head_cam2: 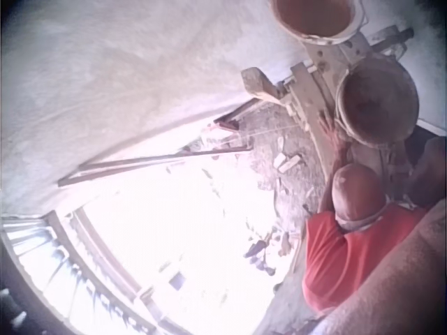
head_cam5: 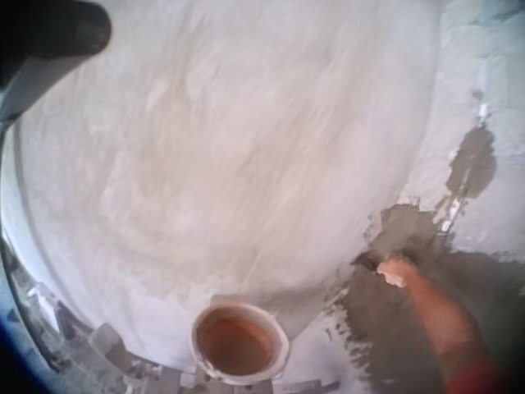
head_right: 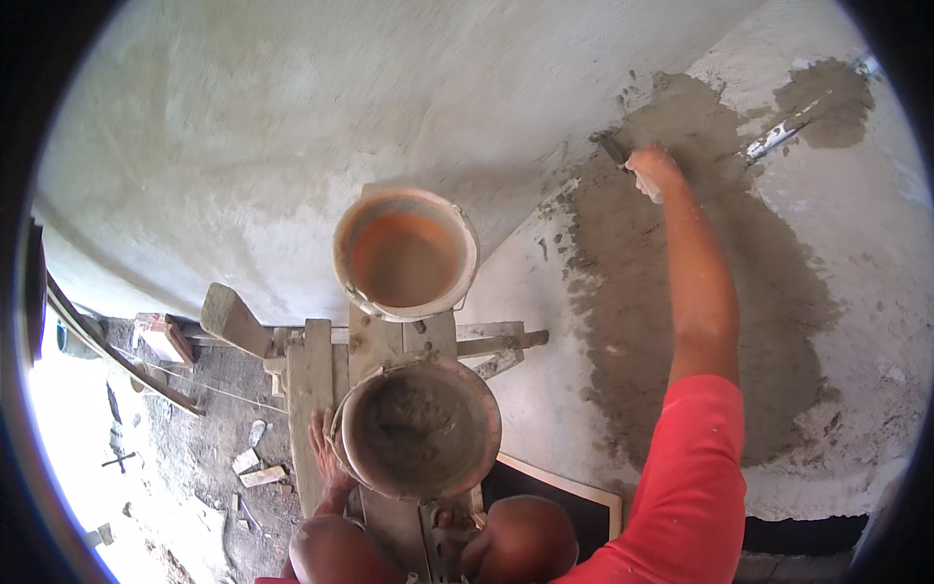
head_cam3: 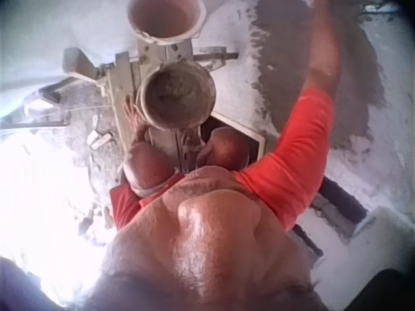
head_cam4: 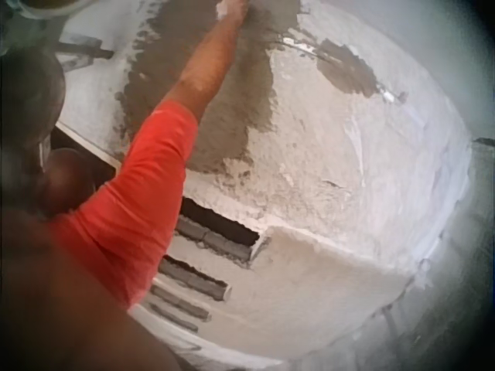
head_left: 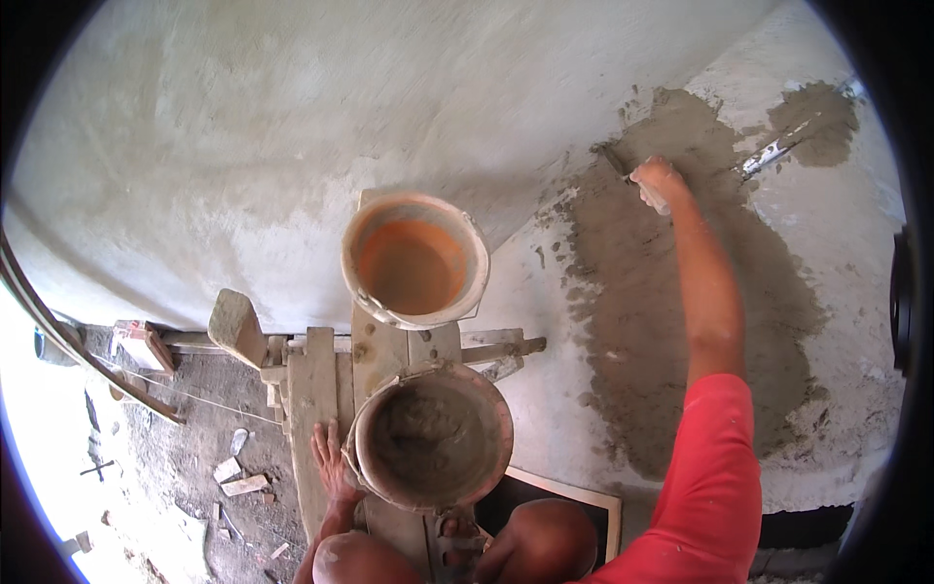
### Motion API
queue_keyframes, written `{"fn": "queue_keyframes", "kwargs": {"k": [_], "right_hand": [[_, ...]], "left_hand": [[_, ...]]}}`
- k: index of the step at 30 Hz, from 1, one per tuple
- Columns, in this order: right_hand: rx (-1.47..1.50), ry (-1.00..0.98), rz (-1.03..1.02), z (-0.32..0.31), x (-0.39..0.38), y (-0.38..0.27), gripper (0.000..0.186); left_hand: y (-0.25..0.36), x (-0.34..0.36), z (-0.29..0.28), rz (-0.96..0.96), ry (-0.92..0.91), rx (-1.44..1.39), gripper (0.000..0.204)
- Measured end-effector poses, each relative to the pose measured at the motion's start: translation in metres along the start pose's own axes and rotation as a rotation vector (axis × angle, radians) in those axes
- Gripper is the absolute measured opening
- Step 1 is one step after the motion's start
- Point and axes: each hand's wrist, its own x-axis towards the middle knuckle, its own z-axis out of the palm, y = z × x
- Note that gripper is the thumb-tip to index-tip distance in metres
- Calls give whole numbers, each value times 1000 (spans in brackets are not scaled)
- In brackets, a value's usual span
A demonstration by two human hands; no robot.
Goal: The person applies plaster to a section of a wall using a trowel after receiving materials and tools while standing on a wooden scaffold.
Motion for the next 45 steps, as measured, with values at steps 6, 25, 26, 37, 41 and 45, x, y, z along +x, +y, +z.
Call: {"fn": "queue_keyframes", "kwargs": {"k": [6,25,26,37,41,45], "right_hand": [[30,77,-74,-61,-2,-3,29],[35,516,-173,-164,-65,-45,31],[-73,606,-236,-167,-66,-43,33],[256,278,-775,-199,-269,-47,60],[361,-21,-959,-213,-324,-40,63],[535,-226,-921,-198,-303,-5,56]], "left_hand": [[7,1,-2,40,6,67,80],[5,-1,-6,28,29,1,77],[3,-3,-6,25,28,3,77],[5,-2,4,68,105,99,72],[4,-3,6,47,47,51,73],[-5,-7,-10,57,63,19,67]]}}
